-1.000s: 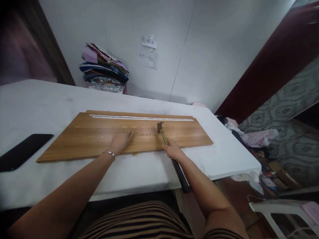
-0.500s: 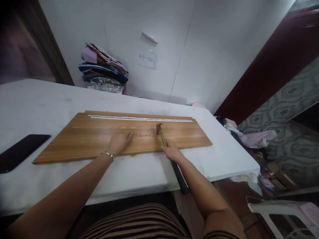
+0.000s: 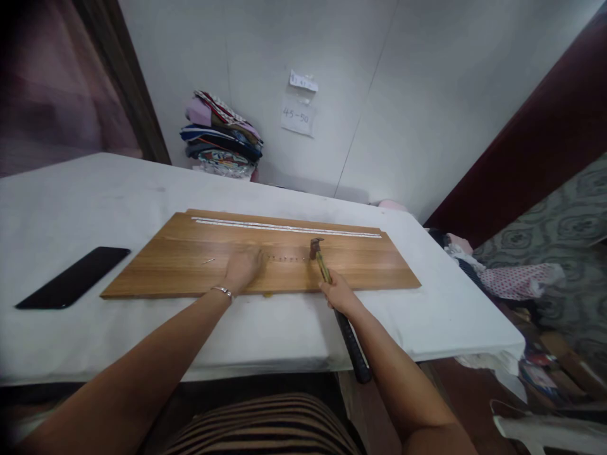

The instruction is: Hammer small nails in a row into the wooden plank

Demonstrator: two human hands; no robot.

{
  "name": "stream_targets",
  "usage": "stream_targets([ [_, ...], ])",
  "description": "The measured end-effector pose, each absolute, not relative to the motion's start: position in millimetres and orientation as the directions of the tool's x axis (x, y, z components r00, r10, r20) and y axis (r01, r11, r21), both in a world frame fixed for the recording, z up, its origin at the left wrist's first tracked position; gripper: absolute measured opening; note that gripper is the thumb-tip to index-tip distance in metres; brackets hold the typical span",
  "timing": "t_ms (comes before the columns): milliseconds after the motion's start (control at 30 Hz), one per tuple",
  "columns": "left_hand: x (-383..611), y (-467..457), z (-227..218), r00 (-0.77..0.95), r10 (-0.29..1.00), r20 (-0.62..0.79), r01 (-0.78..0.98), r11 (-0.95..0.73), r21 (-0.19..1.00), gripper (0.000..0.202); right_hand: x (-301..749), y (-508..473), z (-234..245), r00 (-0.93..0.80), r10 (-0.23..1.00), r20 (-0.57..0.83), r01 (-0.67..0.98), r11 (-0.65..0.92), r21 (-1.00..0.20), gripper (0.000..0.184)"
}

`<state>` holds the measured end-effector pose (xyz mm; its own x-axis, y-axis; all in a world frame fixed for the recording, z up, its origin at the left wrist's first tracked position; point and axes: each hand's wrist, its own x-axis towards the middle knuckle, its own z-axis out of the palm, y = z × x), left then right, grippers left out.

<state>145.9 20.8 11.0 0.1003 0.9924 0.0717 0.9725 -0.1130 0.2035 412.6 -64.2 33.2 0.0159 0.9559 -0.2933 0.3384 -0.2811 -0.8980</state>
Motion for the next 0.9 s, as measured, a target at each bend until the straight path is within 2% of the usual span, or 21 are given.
stream_targets([
  [367, 142.9, 21.2, 9.2, 0.089, 0.99, 0.109, 0.954, -0.116, 0.275, 0.04, 413.0, -64.7, 36.7, 0.013, 0.963, -0.27, 0.342, -0.258, -0.904, 0.025],
  [633, 142.0, 21.2, 12.4, 0.118, 0.987, 0.109, 0.962, -0.141, 0.234, 0.039, 412.0, -65.2, 36.7, 0.027, 0.955, -0.296, 0.322, -0.288, -0.902, 0.02],
  [900, 142.9, 21.8, 11.5, 0.105, 0.987, 0.119, 0.966, -0.129, 0.224, 0.039, 413.6, -62.6, 33.0, 0.047, 0.967, -0.251, 0.339, -0.252, -0.906, 0.018],
])
